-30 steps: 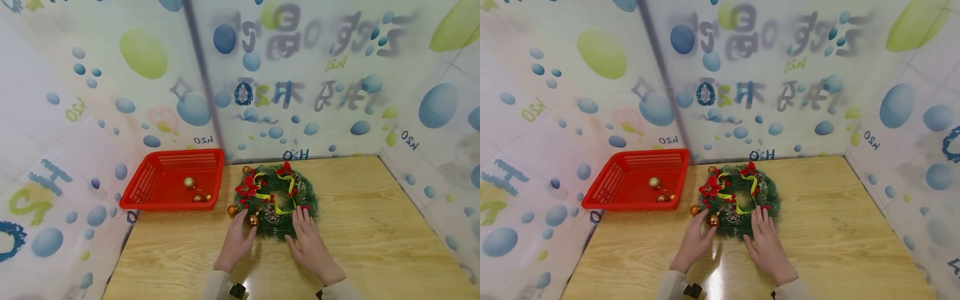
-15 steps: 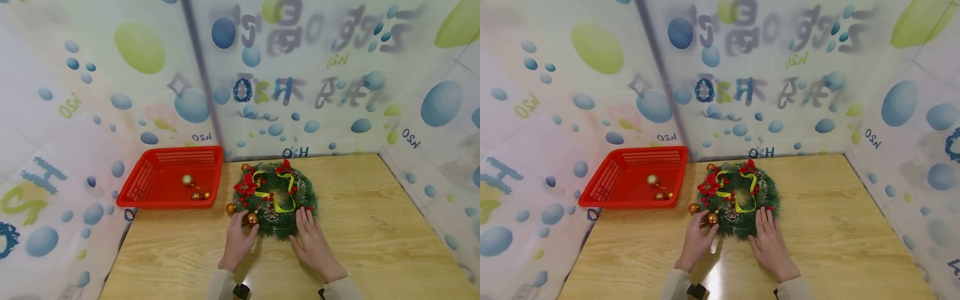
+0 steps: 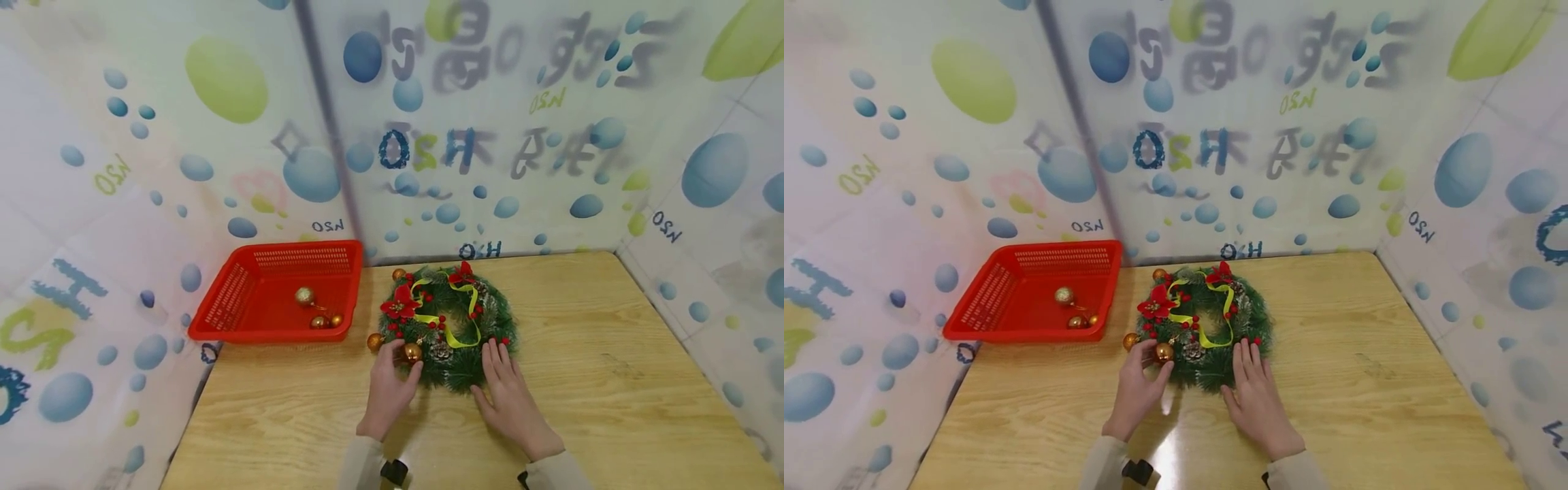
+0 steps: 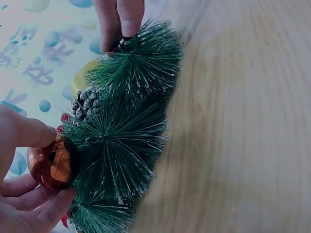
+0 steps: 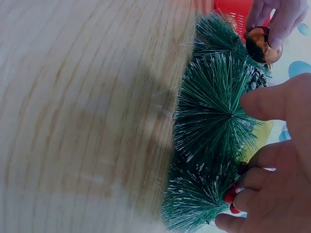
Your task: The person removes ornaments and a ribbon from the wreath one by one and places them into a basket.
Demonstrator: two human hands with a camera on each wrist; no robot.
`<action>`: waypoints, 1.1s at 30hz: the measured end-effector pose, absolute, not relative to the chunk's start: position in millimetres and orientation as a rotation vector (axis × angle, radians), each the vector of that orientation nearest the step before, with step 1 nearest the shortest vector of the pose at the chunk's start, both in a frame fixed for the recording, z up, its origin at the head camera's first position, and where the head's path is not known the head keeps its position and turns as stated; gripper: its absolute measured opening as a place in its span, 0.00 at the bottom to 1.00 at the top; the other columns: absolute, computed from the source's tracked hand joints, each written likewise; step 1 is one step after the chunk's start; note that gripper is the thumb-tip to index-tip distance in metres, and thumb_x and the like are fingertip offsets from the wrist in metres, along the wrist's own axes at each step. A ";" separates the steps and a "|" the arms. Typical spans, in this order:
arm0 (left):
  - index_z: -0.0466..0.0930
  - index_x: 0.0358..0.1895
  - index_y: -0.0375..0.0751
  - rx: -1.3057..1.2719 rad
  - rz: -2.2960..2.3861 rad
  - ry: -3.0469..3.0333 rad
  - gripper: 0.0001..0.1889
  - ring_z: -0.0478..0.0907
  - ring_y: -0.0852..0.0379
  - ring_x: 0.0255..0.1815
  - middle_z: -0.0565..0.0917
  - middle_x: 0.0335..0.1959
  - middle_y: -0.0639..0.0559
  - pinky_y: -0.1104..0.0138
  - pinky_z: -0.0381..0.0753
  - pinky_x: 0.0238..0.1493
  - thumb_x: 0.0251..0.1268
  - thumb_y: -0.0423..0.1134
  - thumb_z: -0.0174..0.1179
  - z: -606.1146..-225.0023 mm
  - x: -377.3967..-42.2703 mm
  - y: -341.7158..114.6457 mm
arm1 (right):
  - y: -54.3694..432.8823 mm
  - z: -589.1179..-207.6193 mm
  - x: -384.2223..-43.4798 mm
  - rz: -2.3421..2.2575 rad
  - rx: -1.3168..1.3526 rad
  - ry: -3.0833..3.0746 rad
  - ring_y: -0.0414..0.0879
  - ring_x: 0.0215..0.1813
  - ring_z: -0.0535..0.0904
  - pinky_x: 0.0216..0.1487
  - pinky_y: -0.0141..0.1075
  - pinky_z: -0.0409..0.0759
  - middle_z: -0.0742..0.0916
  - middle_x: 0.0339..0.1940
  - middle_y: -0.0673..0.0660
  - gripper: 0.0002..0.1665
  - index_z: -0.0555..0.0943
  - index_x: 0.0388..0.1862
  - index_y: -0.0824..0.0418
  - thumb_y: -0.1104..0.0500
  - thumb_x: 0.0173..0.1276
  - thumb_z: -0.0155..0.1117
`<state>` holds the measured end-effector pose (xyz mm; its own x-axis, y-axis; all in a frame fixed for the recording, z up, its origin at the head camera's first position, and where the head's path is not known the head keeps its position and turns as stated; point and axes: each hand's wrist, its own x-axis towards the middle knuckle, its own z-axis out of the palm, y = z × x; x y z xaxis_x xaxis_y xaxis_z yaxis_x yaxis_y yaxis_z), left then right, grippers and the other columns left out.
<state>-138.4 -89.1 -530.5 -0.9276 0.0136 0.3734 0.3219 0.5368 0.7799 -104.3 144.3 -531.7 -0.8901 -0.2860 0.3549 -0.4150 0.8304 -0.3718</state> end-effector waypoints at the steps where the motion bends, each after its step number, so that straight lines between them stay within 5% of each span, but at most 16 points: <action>1: 0.73 0.60 0.30 -0.281 -1.337 -2.456 0.25 0.81 0.49 0.45 0.81 0.49 0.43 0.57 0.86 0.45 0.63 0.34 0.70 -529.6 -139.3 -88.4 | 144.7 -532.2 -104.1 0.648 0.536 -2.722 0.76 0.76 0.60 0.66 0.71 0.68 0.63 0.76 0.79 0.47 0.58 0.75 0.80 0.59 0.68 0.70; 33: 0.74 0.66 0.36 -0.326 -1.390 -2.522 0.23 0.80 0.48 0.49 0.80 0.53 0.43 0.50 0.83 0.52 0.71 0.38 0.64 -502.0 -176.2 -79.1 | 146.6 -539.2 -103.4 0.701 0.489 -2.723 0.74 0.77 0.60 0.68 0.71 0.66 0.62 0.78 0.77 0.47 0.58 0.76 0.78 0.59 0.69 0.69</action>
